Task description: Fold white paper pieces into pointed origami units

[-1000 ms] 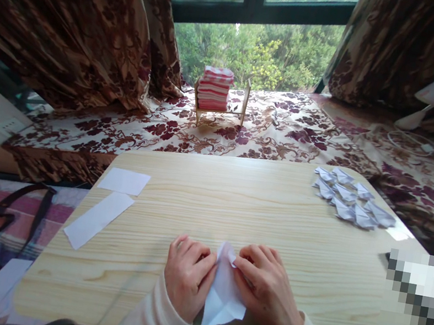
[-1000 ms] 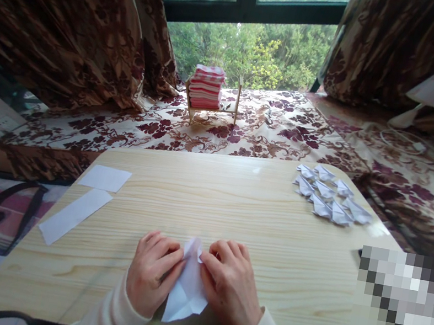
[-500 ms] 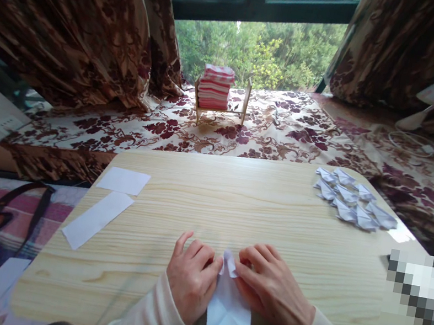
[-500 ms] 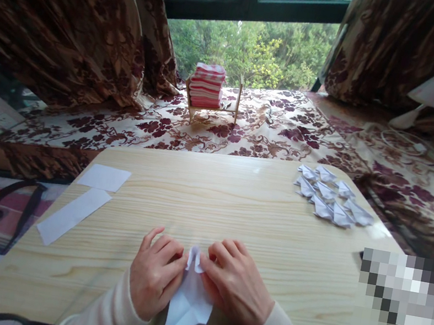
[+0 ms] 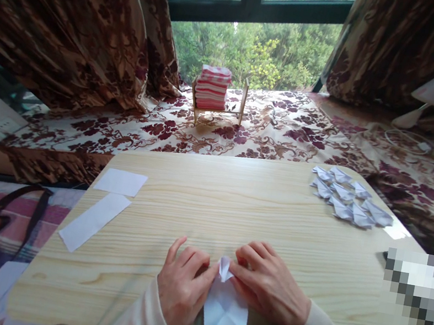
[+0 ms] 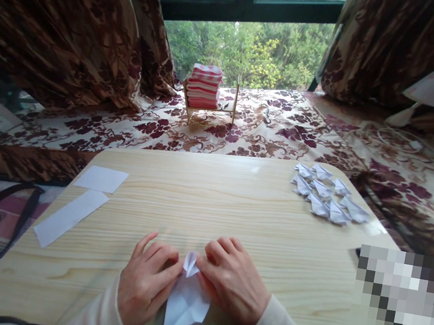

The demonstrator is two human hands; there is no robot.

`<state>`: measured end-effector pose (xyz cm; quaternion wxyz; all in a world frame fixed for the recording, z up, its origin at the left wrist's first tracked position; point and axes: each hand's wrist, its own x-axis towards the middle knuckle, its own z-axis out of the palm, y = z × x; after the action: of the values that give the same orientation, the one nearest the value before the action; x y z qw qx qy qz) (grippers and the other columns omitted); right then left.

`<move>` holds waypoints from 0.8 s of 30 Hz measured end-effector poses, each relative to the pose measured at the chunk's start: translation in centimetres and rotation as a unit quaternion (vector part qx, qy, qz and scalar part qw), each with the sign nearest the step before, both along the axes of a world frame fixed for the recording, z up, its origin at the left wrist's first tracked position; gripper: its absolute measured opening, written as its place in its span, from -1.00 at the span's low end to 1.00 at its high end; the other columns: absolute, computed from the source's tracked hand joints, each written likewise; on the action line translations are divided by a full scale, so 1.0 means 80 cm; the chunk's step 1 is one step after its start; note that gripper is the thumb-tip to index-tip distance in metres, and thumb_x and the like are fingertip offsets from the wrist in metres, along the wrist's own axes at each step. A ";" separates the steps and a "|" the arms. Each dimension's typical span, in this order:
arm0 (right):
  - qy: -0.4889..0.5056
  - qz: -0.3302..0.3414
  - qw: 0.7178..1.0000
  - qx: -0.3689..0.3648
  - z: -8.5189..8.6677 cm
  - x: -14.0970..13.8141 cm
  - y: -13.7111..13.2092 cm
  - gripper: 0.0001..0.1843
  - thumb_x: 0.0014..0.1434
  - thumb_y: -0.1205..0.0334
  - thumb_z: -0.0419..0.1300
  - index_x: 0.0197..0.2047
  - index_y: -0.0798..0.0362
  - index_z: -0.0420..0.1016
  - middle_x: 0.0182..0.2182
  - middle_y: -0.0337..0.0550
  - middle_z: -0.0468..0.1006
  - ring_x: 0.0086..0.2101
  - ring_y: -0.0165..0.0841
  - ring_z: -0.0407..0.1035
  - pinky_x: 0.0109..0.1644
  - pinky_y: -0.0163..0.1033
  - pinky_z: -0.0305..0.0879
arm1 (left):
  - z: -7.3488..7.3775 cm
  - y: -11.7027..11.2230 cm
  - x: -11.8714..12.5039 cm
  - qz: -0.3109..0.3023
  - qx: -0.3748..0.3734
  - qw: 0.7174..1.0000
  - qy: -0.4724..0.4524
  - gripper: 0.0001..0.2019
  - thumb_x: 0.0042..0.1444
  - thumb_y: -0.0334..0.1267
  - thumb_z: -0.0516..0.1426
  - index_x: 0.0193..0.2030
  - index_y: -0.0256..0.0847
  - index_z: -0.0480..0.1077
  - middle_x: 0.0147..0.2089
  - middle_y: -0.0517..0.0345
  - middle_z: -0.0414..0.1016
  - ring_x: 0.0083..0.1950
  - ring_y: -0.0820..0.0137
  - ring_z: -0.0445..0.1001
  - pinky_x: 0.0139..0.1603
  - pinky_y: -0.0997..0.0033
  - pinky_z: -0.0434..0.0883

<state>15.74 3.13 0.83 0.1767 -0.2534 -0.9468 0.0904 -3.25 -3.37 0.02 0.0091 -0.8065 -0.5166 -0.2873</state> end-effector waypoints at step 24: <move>-0.039 0.072 0.997 -0.014 0.007 0.018 0.012 -0.79 0.08 0.16 0.16 -0.19 0.02 0.38 -0.30 -0.14 0.37 -0.28 -0.31 0.17 -0.20 -0.17 0.07 | 0.005 0.002 0.004 -0.030 0.029 0.998 0.045 -0.80 0.17 -0.41 0.00 -0.26 -0.15 0.44 -0.18 0.22 0.51 -0.17 0.42 0.37 0.21 0.05 0.04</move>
<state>17.15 4.09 1.39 0.1290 -0.1909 -0.9673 0.1064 -2.95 -3.22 0.39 0.0467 -0.8332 -0.4826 -0.2658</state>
